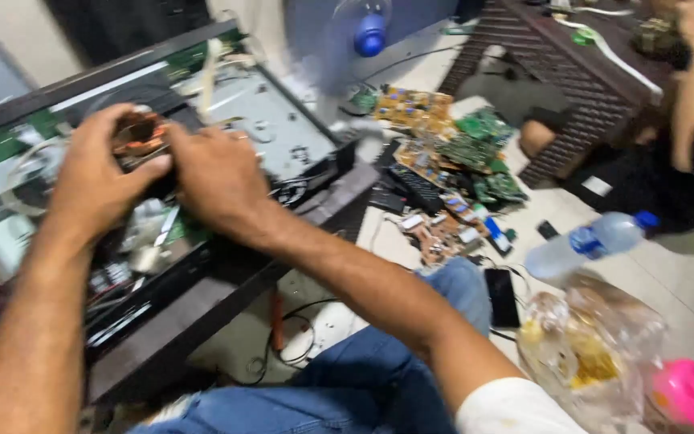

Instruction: Positioning and assembling a copper coil component into an electronic device chassis while managing internal wiring.

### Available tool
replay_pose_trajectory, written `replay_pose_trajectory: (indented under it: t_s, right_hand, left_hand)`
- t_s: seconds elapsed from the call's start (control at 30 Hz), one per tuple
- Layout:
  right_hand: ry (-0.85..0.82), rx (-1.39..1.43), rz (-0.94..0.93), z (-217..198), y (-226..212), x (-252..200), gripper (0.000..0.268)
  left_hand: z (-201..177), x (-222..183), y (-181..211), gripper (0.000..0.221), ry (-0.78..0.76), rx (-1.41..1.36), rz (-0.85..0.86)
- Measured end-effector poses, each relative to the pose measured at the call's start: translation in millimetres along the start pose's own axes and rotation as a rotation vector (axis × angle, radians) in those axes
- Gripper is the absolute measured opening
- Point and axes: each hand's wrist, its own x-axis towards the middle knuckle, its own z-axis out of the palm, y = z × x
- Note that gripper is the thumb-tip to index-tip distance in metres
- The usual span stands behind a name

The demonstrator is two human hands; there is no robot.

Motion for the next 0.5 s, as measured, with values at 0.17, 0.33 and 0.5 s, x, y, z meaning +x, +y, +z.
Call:
replay_pose_trajectory:
  t_s: [0.17, 0.33, 0.5]
  right_hand:
    - [0.044, 0.023, 0.037, 7, 14, 12, 0.031]
    - [0.004, 0.127, 0.12, 23, 29, 25, 0.018]
    - [-0.084, 0.208, 0.222, 10, 22, 22, 0.024]
  left_hand:
    - [3, -5, -7, 0.069, 0.003, 0.125, 0.015]
    - [8, -4, -12, 0.066, 0.032, 0.153, 0.039]
    - [3, -5, 0, 0.073, 0.013, 0.14, -0.095]
